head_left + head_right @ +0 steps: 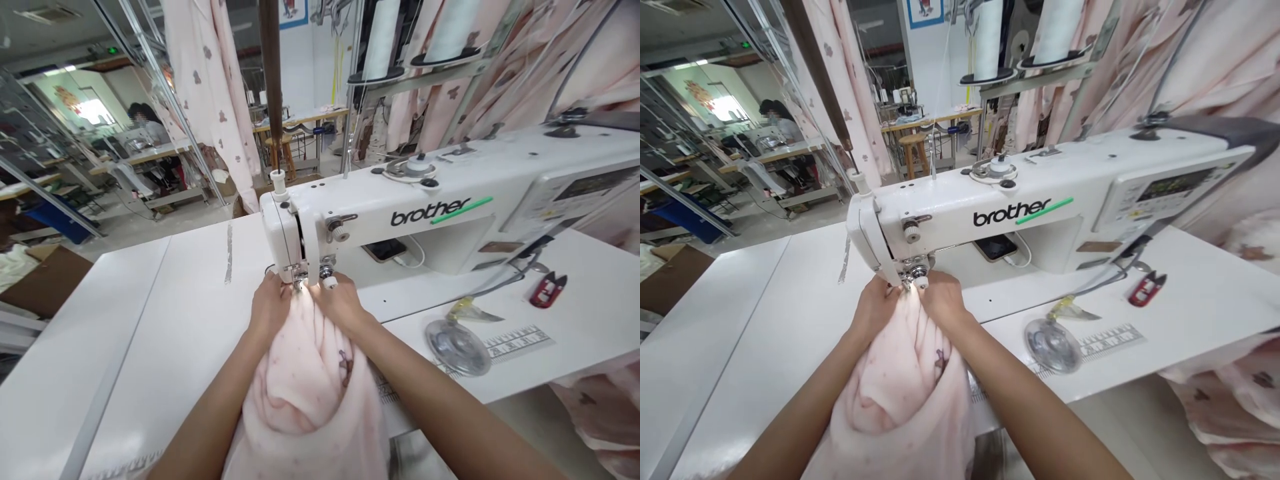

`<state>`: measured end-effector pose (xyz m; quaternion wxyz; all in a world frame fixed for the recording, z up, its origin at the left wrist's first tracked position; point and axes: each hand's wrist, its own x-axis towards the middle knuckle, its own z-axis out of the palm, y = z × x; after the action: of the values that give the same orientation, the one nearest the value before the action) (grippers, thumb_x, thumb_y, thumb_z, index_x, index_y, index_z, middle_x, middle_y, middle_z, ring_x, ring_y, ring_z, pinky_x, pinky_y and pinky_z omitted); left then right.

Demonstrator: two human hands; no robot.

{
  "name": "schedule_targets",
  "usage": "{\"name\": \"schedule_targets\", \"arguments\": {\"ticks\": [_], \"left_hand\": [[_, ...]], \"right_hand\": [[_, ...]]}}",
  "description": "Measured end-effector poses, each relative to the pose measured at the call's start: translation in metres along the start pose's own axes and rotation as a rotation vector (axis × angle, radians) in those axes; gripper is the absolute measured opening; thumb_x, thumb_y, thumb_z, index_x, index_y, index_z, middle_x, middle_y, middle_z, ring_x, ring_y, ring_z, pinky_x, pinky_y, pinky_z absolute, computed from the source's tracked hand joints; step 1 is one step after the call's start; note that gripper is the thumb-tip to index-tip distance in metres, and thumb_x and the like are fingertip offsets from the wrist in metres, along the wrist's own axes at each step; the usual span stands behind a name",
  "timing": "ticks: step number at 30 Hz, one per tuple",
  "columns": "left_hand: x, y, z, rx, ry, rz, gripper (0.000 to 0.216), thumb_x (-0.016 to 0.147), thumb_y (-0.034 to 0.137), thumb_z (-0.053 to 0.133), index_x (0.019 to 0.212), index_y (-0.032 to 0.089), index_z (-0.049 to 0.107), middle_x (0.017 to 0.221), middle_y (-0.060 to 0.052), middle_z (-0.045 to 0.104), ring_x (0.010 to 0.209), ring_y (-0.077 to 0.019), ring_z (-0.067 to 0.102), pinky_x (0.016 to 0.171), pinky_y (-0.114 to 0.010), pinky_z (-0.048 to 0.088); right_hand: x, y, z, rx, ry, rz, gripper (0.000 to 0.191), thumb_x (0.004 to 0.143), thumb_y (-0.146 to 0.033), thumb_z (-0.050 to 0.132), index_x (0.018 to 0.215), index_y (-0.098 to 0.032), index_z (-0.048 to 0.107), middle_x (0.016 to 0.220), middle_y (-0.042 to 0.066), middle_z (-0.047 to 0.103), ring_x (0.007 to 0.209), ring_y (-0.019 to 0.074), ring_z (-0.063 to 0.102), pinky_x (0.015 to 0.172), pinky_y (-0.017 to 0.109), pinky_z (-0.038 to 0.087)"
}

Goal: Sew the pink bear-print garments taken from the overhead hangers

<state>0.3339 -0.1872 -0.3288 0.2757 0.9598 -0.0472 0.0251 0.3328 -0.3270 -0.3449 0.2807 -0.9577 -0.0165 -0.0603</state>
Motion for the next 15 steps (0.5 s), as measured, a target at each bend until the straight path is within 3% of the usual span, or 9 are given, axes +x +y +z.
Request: {"name": "schedule_targets", "arguments": {"ticks": [5, 9, 15], "left_hand": [[0.0, -0.004, -0.003, -0.051, 0.0, -0.006, 0.011, 0.078, 0.019, 0.045, 0.084, 0.019, 0.055, 0.083, -0.003, 0.061, 0.08, -0.0187, 0.058, 0.069, -0.027, 0.042], [0.002, -0.008, -0.001, -0.082, -0.008, 0.01, 0.016, 0.077, 0.017, 0.045, 0.086, 0.019, 0.057, 0.087, -0.004, 0.061, 0.083, -0.0185, 0.057, 0.072, -0.028, 0.042], [0.002, -0.01, 0.0, -0.119, -0.025, 0.024, 0.02, 0.078, 0.018, 0.044, 0.091, 0.019, 0.059, 0.092, -0.004, 0.062, 0.087, -0.0192, 0.057, 0.074, -0.029, 0.041]], "right_hand": [[-0.006, 0.012, -0.012, 0.089, -0.067, -0.097, 0.022, 0.087, -0.034, 0.043, 0.075, -0.02, 0.055, 0.075, 0.003, 0.063, 0.071, 0.018, 0.058, 0.059, 0.023, 0.037], [-0.006, 0.023, -0.016, 0.254, -0.104, -0.197, 0.031, 0.089, -0.038, 0.028, 0.085, -0.02, 0.053, 0.079, 0.004, 0.062, 0.079, 0.02, 0.058, 0.065, 0.026, 0.041], [-0.003, 0.025, -0.013, 0.334, -0.104, -0.141, 0.036, 0.086, -0.043, 0.025, 0.093, -0.019, 0.051, 0.081, 0.007, 0.06, 0.089, 0.0261, 0.056, 0.072, 0.032, 0.042]]}}
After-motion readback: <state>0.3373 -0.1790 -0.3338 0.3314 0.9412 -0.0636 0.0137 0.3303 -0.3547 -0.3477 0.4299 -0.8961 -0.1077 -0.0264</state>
